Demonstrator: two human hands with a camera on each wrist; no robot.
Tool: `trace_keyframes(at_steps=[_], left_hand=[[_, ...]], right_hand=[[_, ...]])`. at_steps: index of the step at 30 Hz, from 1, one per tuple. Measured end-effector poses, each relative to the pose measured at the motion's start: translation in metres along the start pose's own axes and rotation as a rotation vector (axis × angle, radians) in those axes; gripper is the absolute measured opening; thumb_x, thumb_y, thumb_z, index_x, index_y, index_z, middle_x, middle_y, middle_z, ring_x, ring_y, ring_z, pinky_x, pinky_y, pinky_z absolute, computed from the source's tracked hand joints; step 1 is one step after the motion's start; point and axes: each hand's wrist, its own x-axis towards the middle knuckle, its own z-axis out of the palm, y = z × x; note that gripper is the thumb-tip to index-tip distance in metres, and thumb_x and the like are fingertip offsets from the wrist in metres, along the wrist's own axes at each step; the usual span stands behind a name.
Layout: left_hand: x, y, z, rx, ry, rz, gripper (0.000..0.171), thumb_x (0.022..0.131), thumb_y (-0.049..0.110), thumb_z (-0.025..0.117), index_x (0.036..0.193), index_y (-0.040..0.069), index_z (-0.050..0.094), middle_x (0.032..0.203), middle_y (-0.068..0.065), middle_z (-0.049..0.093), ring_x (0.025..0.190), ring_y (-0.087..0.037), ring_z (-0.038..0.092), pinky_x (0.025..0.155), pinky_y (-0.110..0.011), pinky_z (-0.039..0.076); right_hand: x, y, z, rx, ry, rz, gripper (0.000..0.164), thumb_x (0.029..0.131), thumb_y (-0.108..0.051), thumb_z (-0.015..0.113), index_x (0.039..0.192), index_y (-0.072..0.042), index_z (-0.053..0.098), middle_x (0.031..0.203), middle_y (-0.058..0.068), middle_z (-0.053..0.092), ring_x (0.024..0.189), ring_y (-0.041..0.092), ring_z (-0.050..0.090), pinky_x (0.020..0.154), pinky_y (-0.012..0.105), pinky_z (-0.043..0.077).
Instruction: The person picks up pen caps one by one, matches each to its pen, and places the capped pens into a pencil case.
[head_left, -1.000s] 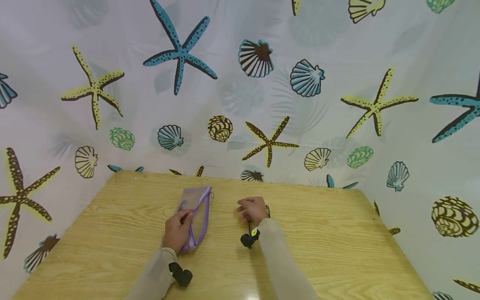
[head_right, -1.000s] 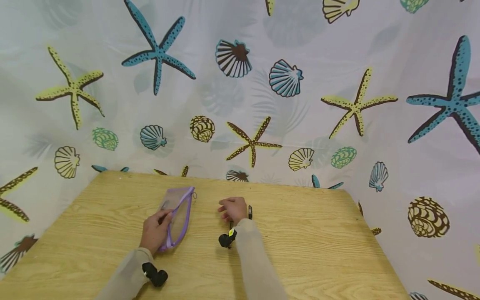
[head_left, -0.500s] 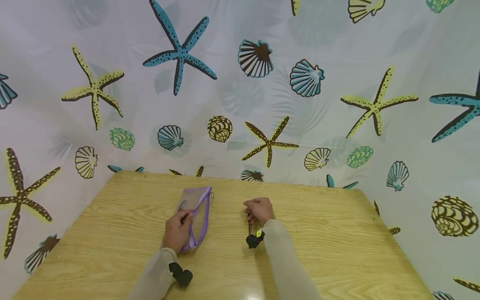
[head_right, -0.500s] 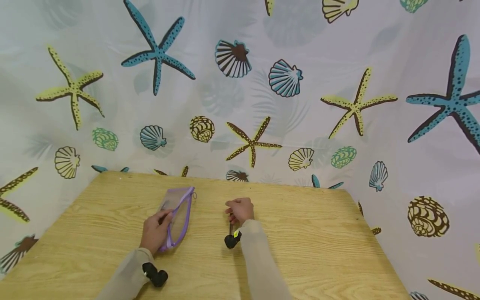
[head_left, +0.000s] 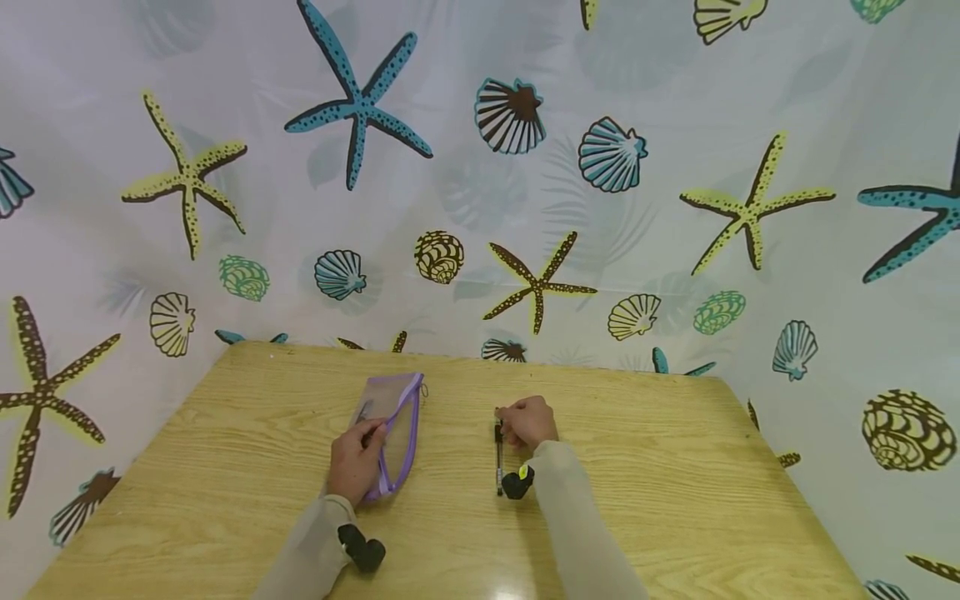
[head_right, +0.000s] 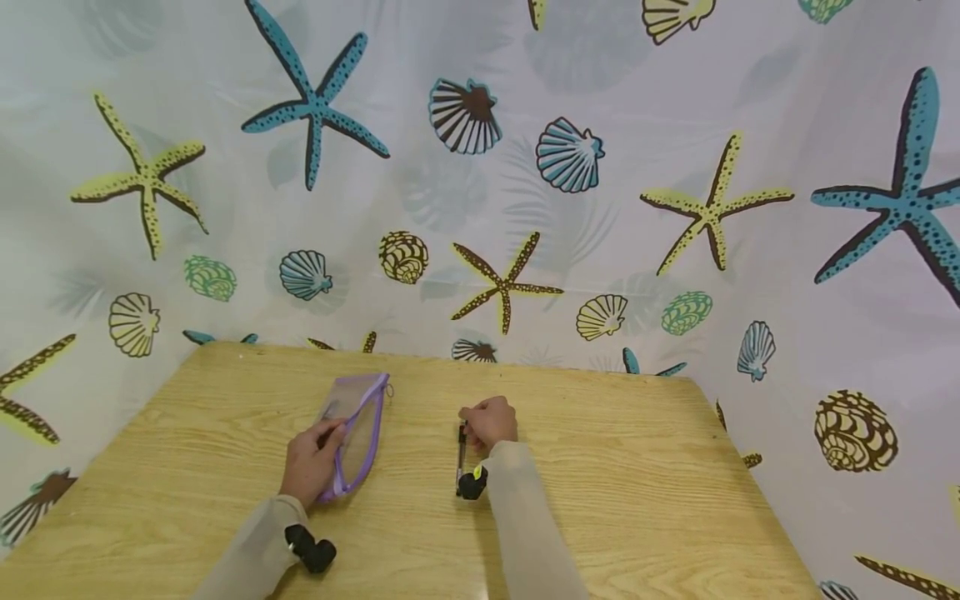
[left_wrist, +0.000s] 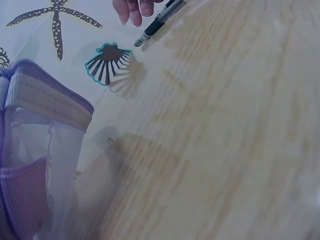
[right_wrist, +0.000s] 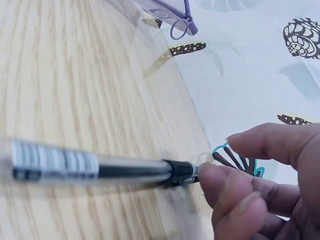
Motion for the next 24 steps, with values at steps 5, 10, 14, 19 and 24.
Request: trace_keyframes(at_steps=[5, 10, 14, 19, 24], left_hand=[[0.0005, -0.0006, 0.0003, 0.005, 0.004, 0.003, 0.022, 0.098, 0.013, 0.057, 0.112, 0.001, 0.070, 0.078, -0.005, 0.059, 0.066, -0.015, 0.047, 0.058, -0.024, 0.038], [-0.0002, 0.0000, 0.0012, 0.006, 0.012, 0.004, 0.022, 0.097, 0.012, 0.057, 0.111, 0.002, 0.070, 0.078, -0.005, 0.059, 0.066, -0.014, 0.047, 0.058, -0.024, 0.038], [-0.0008, 0.0005, 0.0016, 0.008, 0.015, 0.016, 0.022, 0.097, 0.012, 0.058, 0.111, 0.001, 0.070, 0.078, -0.005, 0.059, 0.066, -0.014, 0.047, 0.058, -0.024, 0.039], [0.0005, -0.0003, 0.0016, 0.015, 0.005, 0.012, 0.023, 0.098, 0.012, 0.057, 0.112, 0.001, 0.070, 0.080, -0.006, 0.060, 0.068, -0.015, 0.048, 0.059, -0.024, 0.039], [0.0000, -0.0003, 0.0022, 0.012, 0.007, 0.017, 0.022, 0.098, 0.012, 0.057, 0.112, 0.001, 0.070, 0.081, -0.006, 0.060, 0.068, -0.015, 0.047, 0.059, -0.024, 0.039]], right_hand=[[-0.0018, 0.0004, -0.0032, -0.090, -0.030, 0.000, 0.029, 0.091, -0.018, 0.064, 0.072, 0.003, 0.069, 0.052, 0.006, 0.058, 0.038, 0.012, 0.045, 0.038, 0.026, 0.039], [-0.0064, -0.0034, -0.0054, -0.124, -0.054, 0.006, 0.027, 0.090, -0.017, 0.065, 0.073, 0.004, 0.069, 0.053, 0.008, 0.059, 0.037, 0.011, 0.043, 0.037, 0.025, 0.037], [-0.0091, -0.0056, -0.0058, -0.133, -0.061, 0.007, 0.027, 0.089, -0.015, 0.067, 0.070, 0.004, 0.068, 0.051, 0.008, 0.058, 0.038, 0.012, 0.043, 0.036, 0.025, 0.035], [-0.0082, -0.0030, -0.0045, -0.172, -0.067, 0.015, 0.028, 0.086, -0.016, 0.069, 0.063, 0.000, 0.067, 0.048, 0.005, 0.055, 0.038, 0.012, 0.043, 0.036, 0.025, 0.035], [-0.0059, 0.0001, -0.0023, -0.215, -0.075, 0.015, 0.030, 0.083, -0.018, 0.074, 0.058, -0.002, 0.066, 0.046, 0.003, 0.053, 0.037, 0.013, 0.042, 0.035, 0.026, 0.035]])
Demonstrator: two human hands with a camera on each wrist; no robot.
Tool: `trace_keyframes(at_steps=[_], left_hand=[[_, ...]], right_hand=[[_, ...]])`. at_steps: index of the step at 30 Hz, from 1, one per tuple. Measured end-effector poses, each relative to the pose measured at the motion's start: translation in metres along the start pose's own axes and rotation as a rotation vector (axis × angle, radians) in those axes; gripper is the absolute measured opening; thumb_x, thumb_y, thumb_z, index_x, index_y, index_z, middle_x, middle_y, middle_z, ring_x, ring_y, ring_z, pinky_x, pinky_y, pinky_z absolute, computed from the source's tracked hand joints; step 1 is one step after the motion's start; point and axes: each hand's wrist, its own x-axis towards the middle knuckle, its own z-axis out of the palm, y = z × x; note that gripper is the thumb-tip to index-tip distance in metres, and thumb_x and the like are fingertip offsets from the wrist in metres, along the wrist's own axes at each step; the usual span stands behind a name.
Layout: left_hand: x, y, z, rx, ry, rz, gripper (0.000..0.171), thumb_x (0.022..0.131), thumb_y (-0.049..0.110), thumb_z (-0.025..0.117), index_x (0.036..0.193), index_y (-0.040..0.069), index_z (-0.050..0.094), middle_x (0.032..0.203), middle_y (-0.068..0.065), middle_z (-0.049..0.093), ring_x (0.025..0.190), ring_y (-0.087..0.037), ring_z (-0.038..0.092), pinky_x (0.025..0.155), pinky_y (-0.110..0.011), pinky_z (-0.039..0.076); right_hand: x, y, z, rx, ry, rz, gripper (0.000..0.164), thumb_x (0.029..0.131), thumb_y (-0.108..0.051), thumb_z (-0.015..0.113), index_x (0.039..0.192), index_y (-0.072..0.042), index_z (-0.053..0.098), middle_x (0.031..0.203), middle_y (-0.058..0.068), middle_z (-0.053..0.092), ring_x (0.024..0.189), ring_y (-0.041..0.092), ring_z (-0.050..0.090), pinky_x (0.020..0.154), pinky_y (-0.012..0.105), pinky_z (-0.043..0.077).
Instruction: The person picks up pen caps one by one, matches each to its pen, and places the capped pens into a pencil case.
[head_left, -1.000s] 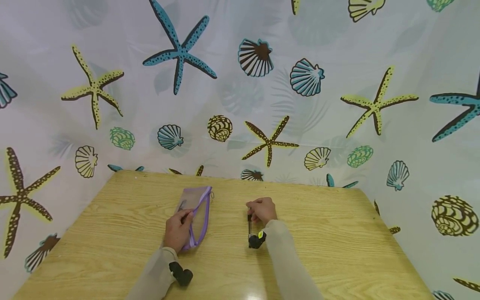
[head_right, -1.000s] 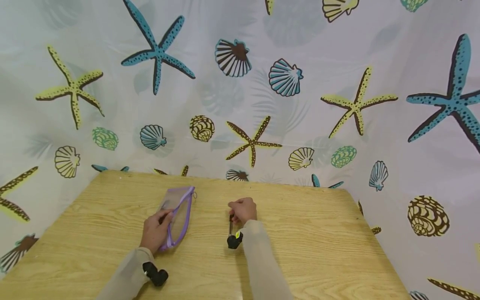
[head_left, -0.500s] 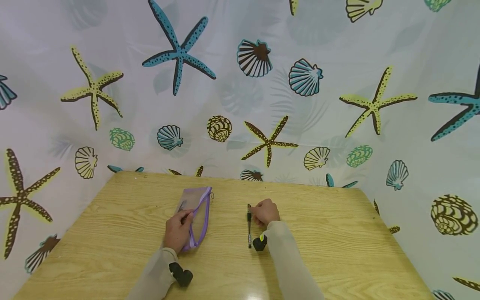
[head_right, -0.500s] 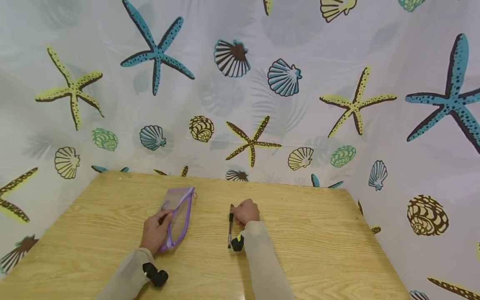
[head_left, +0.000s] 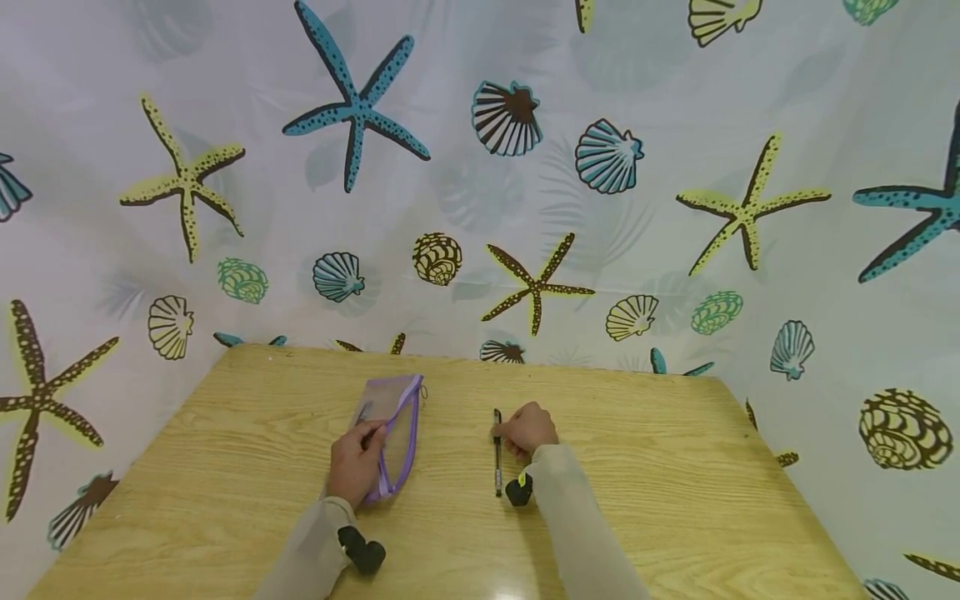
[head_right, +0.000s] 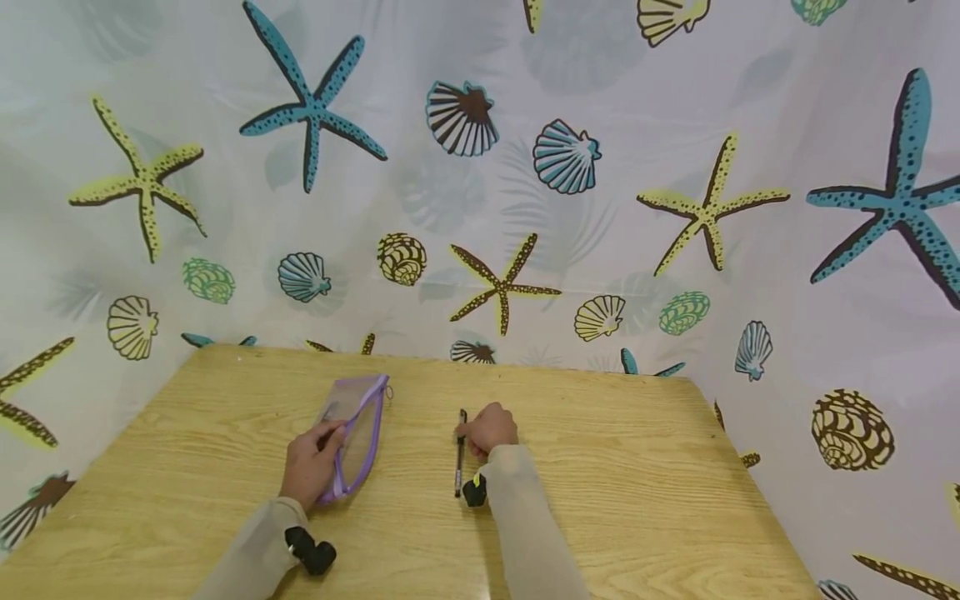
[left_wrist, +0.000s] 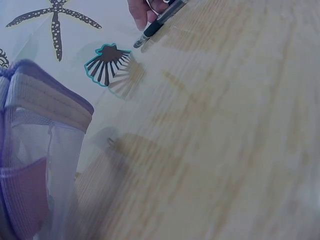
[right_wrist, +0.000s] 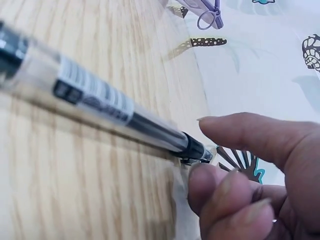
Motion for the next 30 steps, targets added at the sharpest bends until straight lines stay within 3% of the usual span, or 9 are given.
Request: trace_keyframes(at_steps=[14, 30], left_hand=[[-0.001, 0.000, -0.001, -0.035, -0.036, -0.021, 0.024, 0.099, 0.014, 0.055, 0.114, 0.002, 0.069, 0.084, -0.009, 0.064, 0.067, -0.014, 0.048, 0.058, -0.024, 0.039], [-0.002, 0.002, -0.002, -0.040, -0.037, -0.024, 0.024, 0.099, 0.014, 0.055, 0.113, 0.002, 0.069, 0.079, -0.006, 0.059, 0.065, -0.014, 0.046, 0.057, -0.024, 0.038]], right_hand=[[0.001, 0.000, 0.009, -0.059, 0.027, -0.017, 0.029, 0.078, -0.013, 0.076, 0.054, -0.001, 0.067, 0.043, 0.004, 0.056, 0.032, 0.012, 0.049, 0.035, 0.026, 0.043], [0.004, 0.002, 0.012, 0.040, 0.032, -0.034, 0.031, 0.081, -0.011, 0.068, 0.052, -0.004, 0.063, 0.042, 0.002, 0.053, 0.032, 0.011, 0.047, 0.035, 0.026, 0.042]])
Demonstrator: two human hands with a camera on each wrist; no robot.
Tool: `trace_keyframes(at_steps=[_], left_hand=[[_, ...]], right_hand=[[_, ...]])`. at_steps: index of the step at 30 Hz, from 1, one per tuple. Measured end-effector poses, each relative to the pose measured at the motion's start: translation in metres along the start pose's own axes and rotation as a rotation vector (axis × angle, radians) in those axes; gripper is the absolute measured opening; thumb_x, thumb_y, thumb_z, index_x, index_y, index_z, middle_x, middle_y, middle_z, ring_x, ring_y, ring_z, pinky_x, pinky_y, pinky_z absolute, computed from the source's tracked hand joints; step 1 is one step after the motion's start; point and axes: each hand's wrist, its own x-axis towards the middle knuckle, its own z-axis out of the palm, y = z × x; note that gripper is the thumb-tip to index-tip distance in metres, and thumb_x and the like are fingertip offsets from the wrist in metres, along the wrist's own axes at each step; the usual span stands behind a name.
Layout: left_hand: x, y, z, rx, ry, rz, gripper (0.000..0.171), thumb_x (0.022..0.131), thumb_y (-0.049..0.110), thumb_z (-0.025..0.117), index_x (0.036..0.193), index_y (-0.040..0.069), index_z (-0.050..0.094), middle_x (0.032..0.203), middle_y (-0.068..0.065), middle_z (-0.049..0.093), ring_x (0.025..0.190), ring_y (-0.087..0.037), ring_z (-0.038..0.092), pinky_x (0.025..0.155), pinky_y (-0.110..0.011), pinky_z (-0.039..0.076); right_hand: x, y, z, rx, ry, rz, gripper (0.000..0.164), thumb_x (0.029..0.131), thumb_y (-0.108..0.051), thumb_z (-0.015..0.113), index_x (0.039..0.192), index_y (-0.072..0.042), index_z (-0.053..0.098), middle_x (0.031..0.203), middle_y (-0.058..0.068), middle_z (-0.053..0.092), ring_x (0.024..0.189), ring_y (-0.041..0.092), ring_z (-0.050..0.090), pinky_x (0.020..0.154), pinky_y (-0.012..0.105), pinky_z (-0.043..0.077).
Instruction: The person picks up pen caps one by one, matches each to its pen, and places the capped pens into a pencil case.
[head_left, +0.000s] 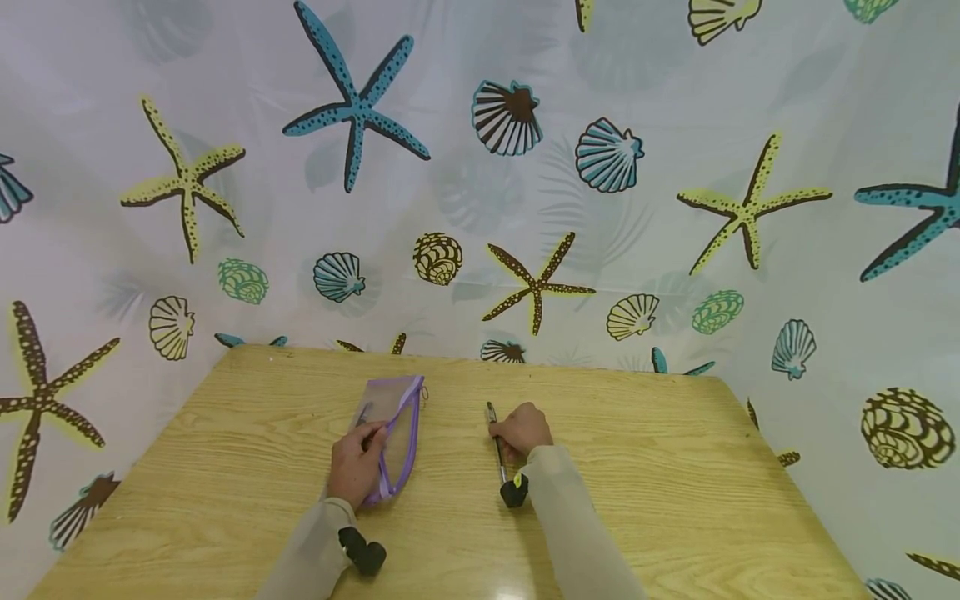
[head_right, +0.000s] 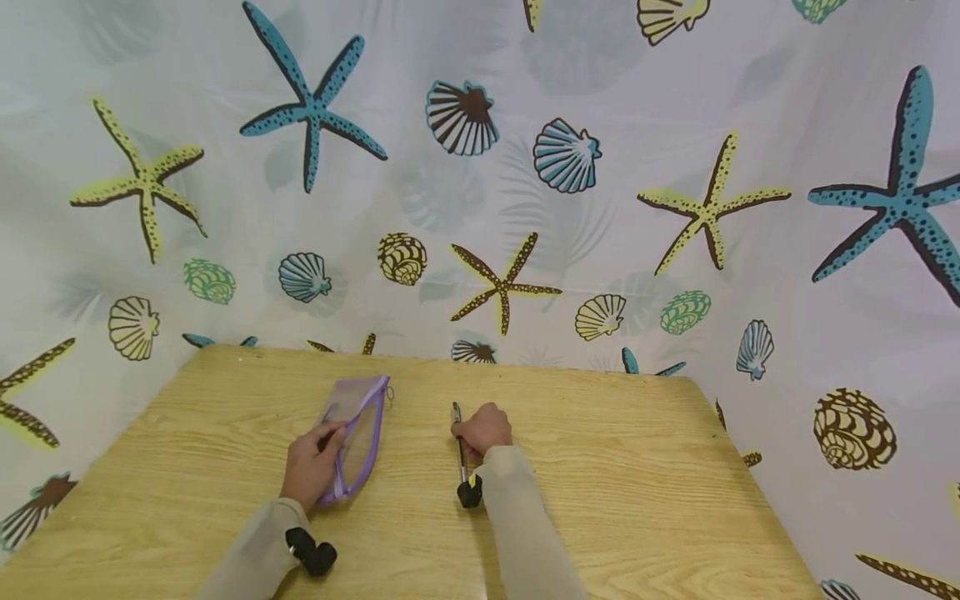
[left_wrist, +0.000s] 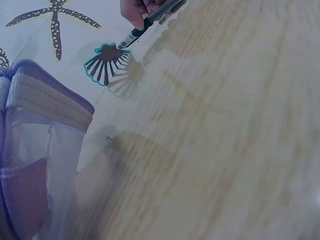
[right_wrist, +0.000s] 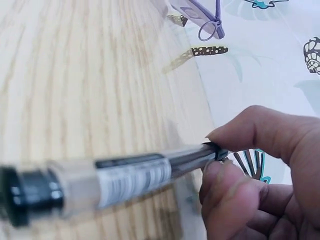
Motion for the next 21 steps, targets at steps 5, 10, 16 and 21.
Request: trace_keyframes(at_steps=[5, 10, 16, 21], left_hand=[[0.0007, -0.0004, 0.0003, 0.004, 0.007, 0.003, 0.023, 0.099, 0.014, 0.055, 0.113, 0.002, 0.070, 0.079, -0.006, 0.060, 0.065, -0.014, 0.046, 0.057, -0.024, 0.039], [0.0005, -0.0003, 0.0007, 0.011, 0.011, 0.009, 0.022, 0.099, 0.013, 0.056, 0.112, 0.002, 0.070, 0.079, -0.006, 0.060, 0.066, -0.014, 0.047, 0.058, -0.024, 0.039], [-0.0002, 0.0004, 0.0010, 0.006, 0.010, 0.007, 0.023, 0.099, 0.013, 0.056, 0.112, 0.002, 0.070, 0.080, -0.006, 0.060, 0.066, -0.014, 0.047, 0.058, -0.024, 0.039], [0.0001, -0.0003, 0.0015, 0.002, 0.009, 0.000, 0.023, 0.099, 0.013, 0.055, 0.112, 0.002, 0.070, 0.080, -0.007, 0.060, 0.065, -0.014, 0.047, 0.057, -0.024, 0.039]], right_hand=[[-0.0014, -0.0029, -0.0017, 0.025, -0.002, -0.041, 0.031, 0.084, -0.013, 0.069, 0.054, -0.004, 0.064, 0.044, 0.003, 0.054, 0.036, 0.012, 0.048, 0.038, 0.025, 0.041], [-0.0022, -0.0052, -0.0011, 0.040, 0.004, -0.063, 0.025, 0.085, -0.014, 0.069, 0.063, -0.002, 0.068, 0.048, 0.004, 0.056, 0.039, 0.012, 0.046, 0.039, 0.024, 0.039], [-0.0006, -0.0035, -0.0002, 0.160, -0.008, -0.073, 0.018, 0.089, -0.014, 0.066, 0.080, 0.001, 0.071, 0.058, 0.005, 0.060, 0.041, 0.012, 0.045, 0.040, 0.025, 0.038], [0.0005, -0.0020, 0.0007, 0.266, 0.009, -0.106, 0.014, 0.089, -0.013, 0.068, 0.087, 0.000, 0.072, 0.064, 0.006, 0.063, 0.047, 0.013, 0.052, 0.047, 0.028, 0.044]])
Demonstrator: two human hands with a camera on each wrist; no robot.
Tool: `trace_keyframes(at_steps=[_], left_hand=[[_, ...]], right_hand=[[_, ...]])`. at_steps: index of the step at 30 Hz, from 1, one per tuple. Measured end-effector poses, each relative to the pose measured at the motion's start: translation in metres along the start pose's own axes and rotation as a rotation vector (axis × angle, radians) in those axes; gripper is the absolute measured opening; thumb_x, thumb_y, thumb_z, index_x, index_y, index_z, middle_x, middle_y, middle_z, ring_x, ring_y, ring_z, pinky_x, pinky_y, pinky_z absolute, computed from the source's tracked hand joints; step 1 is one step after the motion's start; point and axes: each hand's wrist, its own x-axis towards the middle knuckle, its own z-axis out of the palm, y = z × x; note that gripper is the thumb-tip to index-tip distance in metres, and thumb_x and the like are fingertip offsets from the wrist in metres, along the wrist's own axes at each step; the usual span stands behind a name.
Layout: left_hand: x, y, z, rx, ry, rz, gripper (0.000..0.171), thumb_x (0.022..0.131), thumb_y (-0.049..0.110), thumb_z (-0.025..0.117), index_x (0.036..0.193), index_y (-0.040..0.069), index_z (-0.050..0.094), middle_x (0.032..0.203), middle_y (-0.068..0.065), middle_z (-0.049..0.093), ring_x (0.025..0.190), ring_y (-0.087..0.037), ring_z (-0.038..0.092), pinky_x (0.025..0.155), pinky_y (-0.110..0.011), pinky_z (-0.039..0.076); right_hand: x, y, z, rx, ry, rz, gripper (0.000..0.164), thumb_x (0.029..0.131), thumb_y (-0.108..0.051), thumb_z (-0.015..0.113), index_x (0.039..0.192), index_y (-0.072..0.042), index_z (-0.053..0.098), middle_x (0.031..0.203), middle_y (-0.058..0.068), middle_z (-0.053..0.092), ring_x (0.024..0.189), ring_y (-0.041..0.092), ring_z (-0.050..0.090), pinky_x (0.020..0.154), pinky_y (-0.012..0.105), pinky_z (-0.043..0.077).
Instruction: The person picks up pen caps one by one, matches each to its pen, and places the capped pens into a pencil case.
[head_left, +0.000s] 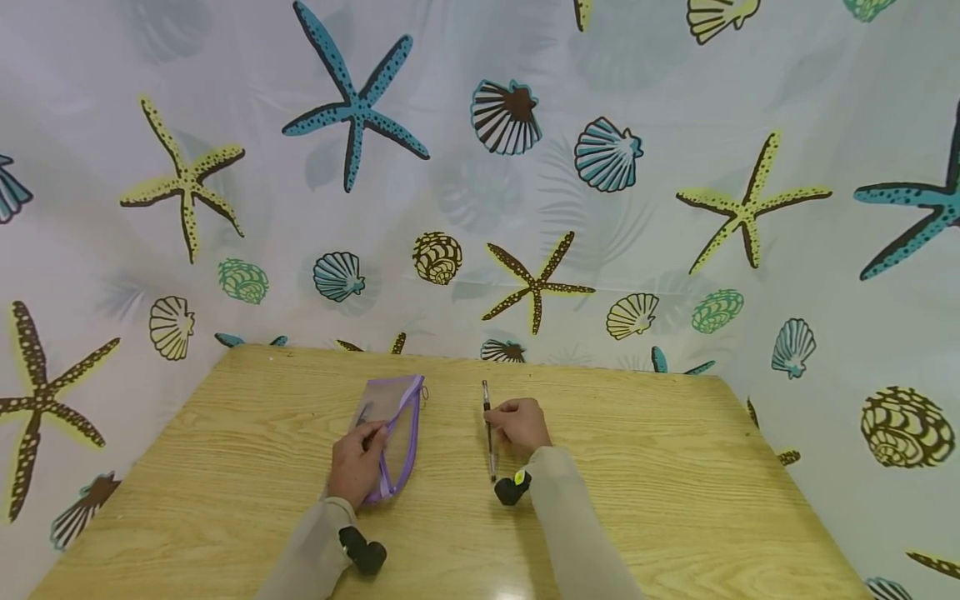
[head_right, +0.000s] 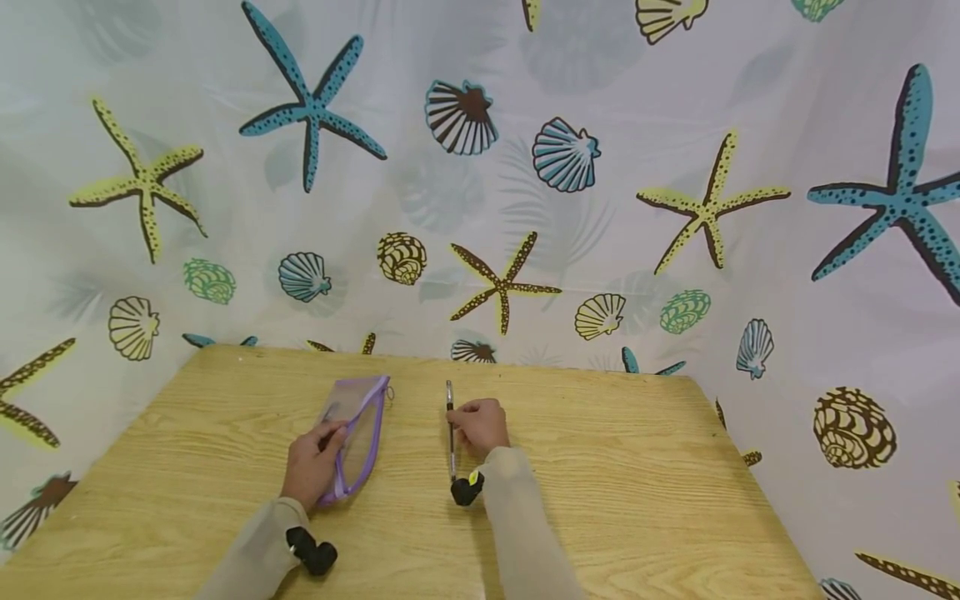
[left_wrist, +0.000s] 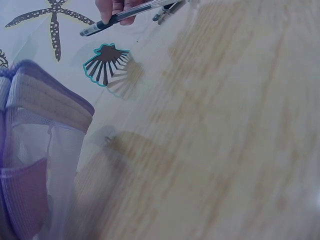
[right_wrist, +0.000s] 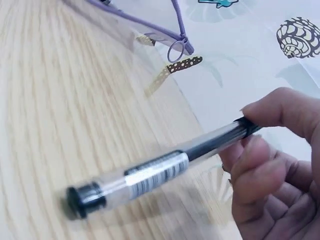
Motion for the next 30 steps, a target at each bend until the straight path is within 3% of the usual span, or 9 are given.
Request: trace_keyframes(at_steps=[4, 10, 16, 20, 30], left_hand=[[0.000, 0.000, 0.000, -0.005, 0.004, 0.009, 0.022, 0.099, 0.013, 0.056, 0.112, 0.002, 0.070, 0.079, -0.008, 0.060, 0.064, -0.014, 0.046, 0.056, -0.024, 0.039], [0.000, -0.001, 0.001, -0.001, 0.014, 0.019, 0.022, 0.098, 0.012, 0.056, 0.111, 0.001, 0.070, 0.079, -0.006, 0.060, 0.065, -0.014, 0.047, 0.057, -0.024, 0.039], [0.000, -0.002, 0.001, 0.000, 0.017, 0.014, 0.022, 0.098, 0.012, 0.056, 0.111, 0.001, 0.070, 0.079, -0.006, 0.061, 0.066, -0.014, 0.047, 0.057, -0.023, 0.039], [0.000, -0.002, 0.001, 0.002, 0.019, 0.015, 0.021, 0.098, 0.011, 0.056, 0.111, 0.001, 0.070, 0.079, -0.006, 0.061, 0.065, -0.014, 0.047, 0.057, -0.023, 0.039], [0.000, -0.001, 0.001, 0.004, 0.030, 0.022, 0.021, 0.098, 0.011, 0.057, 0.110, 0.001, 0.070, 0.078, -0.006, 0.060, 0.066, -0.014, 0.048, 0.058, -0.023, 0.039]], right_hand=[[-0.002, -0.002, 0.002, 0.118, 0.015, -0.007, 0.013, 0.088, -0.011, 0.070, 0.092, 0.001, 0.070, 0.068, 0.006, 0.065, 0.050, 0.012, 0.055, 0.049, 0.028, 0.046], [-0.014, -0.017, 0.004, 0.297, -0.021, -0.001, 0.024, 0.087, -0.004, 0.069, 0.106, 0.010, 0.062, 0.080, 0.019, 0.069, 0.051, 0.012, 0.055, 0.048, 0.028, 0.046], [-0.003, 0.000, 0.012, 0.314, -0.005, 0.004, 0.027, 0.088, -0.007, 0.069, 0.110, 0.007, 0.065, 0.084, 0.014, 0.070, 0.053, 0.011, 0.057, 0.049, 0.025, 0.047], [0.000, 0.002, 0.015, 0.327, -0.011, -0.004, 0.027, 0.088, -0.008, 0.069, 0.109, 0.009, 0.066, 0.081, 0.007, 0.069, 0.054, 0.010, 0.057, 0.050, 0.024, 0.048], [0.004, 0.004, 0.024, 0.389, -0.008, 0.006, 0.024, 0.088, -0.007, 0.069, 0.107, 0.007, 0.065, 0.081, 0.006, 0.068, 0.054, 0.010, 0.058, 0.049, 0.023, 0.048]])
